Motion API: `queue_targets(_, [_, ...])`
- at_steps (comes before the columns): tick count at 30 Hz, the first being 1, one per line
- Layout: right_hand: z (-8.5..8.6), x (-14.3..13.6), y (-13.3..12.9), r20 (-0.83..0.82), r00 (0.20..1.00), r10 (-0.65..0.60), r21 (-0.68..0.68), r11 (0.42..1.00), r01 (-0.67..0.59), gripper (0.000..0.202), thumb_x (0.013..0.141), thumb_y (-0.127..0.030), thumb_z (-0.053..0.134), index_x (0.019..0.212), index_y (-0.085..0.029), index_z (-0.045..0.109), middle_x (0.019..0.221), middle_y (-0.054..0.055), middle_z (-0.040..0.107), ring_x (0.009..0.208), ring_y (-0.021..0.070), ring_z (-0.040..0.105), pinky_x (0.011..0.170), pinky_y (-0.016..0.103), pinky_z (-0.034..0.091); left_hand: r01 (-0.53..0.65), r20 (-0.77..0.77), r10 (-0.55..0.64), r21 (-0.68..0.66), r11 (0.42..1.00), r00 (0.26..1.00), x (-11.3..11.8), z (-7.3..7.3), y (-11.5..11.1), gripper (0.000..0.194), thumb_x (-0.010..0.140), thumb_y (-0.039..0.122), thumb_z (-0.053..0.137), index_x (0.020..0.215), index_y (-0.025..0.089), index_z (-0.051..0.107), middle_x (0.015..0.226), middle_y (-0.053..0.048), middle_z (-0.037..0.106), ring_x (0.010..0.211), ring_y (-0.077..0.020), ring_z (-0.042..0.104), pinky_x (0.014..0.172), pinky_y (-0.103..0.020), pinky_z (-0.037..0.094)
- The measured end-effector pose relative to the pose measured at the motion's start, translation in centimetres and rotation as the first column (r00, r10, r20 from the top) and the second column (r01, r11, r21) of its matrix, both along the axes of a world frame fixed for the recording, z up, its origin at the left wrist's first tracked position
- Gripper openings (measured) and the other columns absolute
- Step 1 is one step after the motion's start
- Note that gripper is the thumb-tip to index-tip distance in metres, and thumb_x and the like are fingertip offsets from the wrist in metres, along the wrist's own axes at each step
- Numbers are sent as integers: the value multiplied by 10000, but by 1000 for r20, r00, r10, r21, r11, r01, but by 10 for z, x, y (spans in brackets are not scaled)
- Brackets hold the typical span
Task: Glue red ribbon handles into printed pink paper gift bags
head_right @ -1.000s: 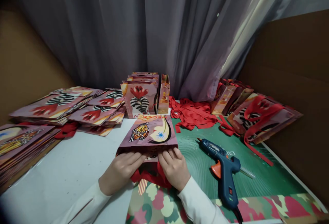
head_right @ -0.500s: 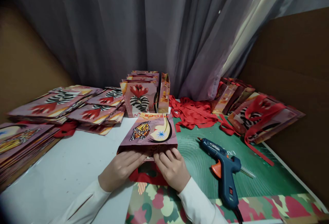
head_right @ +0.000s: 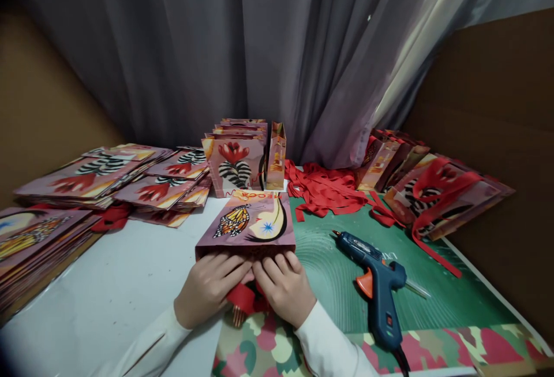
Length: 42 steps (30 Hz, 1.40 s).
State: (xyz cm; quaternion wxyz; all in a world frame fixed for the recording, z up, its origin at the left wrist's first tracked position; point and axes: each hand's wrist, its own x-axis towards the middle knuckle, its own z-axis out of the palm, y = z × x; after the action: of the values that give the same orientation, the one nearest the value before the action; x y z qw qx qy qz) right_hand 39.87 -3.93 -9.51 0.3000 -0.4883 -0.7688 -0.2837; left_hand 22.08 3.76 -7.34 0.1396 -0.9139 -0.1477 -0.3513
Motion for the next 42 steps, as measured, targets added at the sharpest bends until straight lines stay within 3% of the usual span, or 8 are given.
queue_targets(3, [-1, 0, -1, 10, 1000, 1, 6, 1000, -2, 261, 975, -186, 426, 1024, -160, 680, 833, 50, 678, 781, 164, 525, 865, 343, 341, 90, 44, -94, 86, 992, 995, -2, 1, 1, 96, 908, 178, 566, 950, 147, 646, 797, -29, 703, 707, -151, 589, 632, -307, 426])
queue_targets(7, [2, 8, -1, 7, 1000, -5, 38, 999, 5, 231, 949, -167, 464, 1017, -159, 684, 818, 48, 671, 767, 163, 523, 868, 344, 344, 173, 95, -184, 111, 979, 978, -10, 3, 2, 197, 871, 124, 614, 1067, 123, 632, 899, -47, 740, 775, -148, 629, 723, -319, 483])
queue_targets(14, [11, 25, 1, -40, 998, -38, 90, 995, 42, 264, 929, -121, 460, 1062, -176, 682, 859, 44, 709, 793, 162, 538, 891, 349, 343, 171, 176, -170, 5, 985, 970, -15, 9, 8, 149, 892, 196, 613, 1036, 167, 637, 920, -31, 743, 863, -152, 657, 813, -312, 505])
queue_targets(19, [9, 18, 1, -19, 999, -33, 79, 996, 34, 236, 943, -159, 495, 1092, -168, 678, 882, 44, 722, 805, 161, 556, 883, 340, 345, 4, 76, -11, 91, 996, 997, -7, 4, 5, 259, 927, 115, 440, 1064, 175, 651, 971, -52, 725, 944, -184, 633, 932, -361, 454])
queue_targets(24, [6, 9, -1, 26, 999, 33, 57, 998, -34, 276, 976, -166, 425, 1081, -155, 681, 913, 50, 726, 814, 158, 559, 872, 338, 358, -93, -2, 94, 152, 984, 996, -3, -4, -2, 258, 915, 112, 443, 1019, 157, 675, 932, -64, 714, 825, -198, 605, 792, -357, 444])
queue_targets(28, [1, 0, 1, 13, 1000, -23, -7, 1000, 23, 343, 1001, -173, 346, 1081, -129, 677, 949, 65, 720, 884, 186, 555, 908, 352, 342, -120, -58, 130, 144, 982, 990, -2, -7, -3, 265, 926, 119, 422, 1046, 134, 657, 938, -73, 700, 769, -195, 567, 644, -330, 389])
queue_targets(33, [-6, -10, 5, -15, 990, -138, -17, 990, 138, 343, 996, -177, 351, 1049, -141, 689, 981, 75, 709, 1003, 208, 534, 975, 353, 305, -156, -144, 170, 102, 982, 975, 1, -13, -6, 210, 906, 119, 485, 1037, 161, 643, 914, -50, 664, 838, -199, 564, 638, -321, 380])
queue_targets(42, [-3, -11, 4, -8, 993, -114, 33, 993, 115, 376, 1004, -192, 321, 932, -171, 690, 803, 49, 669, 802, 193, 504, 864, 358, 329, -132, -84, 137, 62, 989, 987, -2, -6, -7, 234, 949, 166, 427, 991, 185, 656, 804, -17, 652, 742, -189, 529, 671, -351, 361])
